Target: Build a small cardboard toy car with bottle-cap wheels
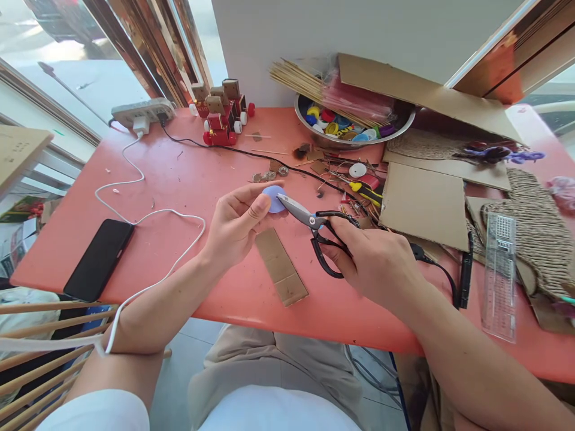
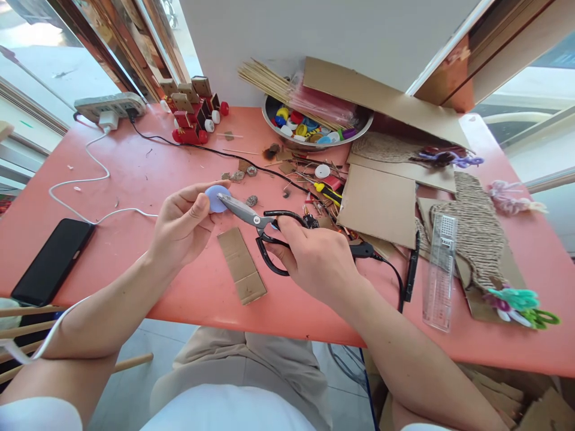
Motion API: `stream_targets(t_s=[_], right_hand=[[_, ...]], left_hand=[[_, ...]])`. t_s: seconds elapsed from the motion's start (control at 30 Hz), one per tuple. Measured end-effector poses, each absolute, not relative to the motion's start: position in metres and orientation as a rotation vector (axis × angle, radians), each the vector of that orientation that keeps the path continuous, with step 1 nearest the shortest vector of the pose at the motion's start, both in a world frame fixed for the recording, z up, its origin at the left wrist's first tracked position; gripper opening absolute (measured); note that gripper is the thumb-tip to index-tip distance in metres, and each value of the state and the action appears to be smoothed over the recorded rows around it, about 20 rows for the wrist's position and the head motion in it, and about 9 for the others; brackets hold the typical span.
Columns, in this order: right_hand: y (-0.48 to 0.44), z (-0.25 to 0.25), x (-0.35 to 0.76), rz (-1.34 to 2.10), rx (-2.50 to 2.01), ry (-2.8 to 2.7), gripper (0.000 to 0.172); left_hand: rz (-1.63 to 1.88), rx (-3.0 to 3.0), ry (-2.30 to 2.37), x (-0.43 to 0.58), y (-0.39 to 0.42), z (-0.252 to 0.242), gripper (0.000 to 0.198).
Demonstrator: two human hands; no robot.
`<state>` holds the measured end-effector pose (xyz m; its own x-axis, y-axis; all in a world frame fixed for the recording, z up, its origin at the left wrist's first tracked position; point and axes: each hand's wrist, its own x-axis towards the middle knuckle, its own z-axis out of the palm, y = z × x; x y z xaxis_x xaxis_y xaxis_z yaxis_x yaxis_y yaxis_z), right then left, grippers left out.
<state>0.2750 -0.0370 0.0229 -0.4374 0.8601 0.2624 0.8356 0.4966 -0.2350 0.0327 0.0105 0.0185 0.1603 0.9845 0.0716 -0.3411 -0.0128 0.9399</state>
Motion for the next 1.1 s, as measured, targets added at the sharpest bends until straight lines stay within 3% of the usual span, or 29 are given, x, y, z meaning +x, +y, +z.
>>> stream_targets(t_s=[0.13,0.27,0.37,0.57,1.1], right_hand=[[-0.034,0.030,0.274,0.770,-1.410,-2.230,0.045],[-0.030,0.037,0.273,1.642,-1.150,-1.828,0.067],[-0.028,0.039,0.272,1.938,-0.976,-1.606,0.074],[-0.030,0.039,0.268,2.122,-0.932,-1.432,0.070],[-0.026,0.025,0.259,2.078,-0.892,-1.338,0.068]], left_hand=[[1.318,1.163,0.826,0.031,0.012,0.017,0.051],[1.366,1.295,0.827,0.028,0.014,0.016,0.051],[1.370,1.325,0.823,0.027,0.015,0.017,0.054],[1.330,1.279,0.820,0.028,0.016,0.026,0.054],[1.460,1.497,0.830,0.026,0.025,0.018,0.041]])
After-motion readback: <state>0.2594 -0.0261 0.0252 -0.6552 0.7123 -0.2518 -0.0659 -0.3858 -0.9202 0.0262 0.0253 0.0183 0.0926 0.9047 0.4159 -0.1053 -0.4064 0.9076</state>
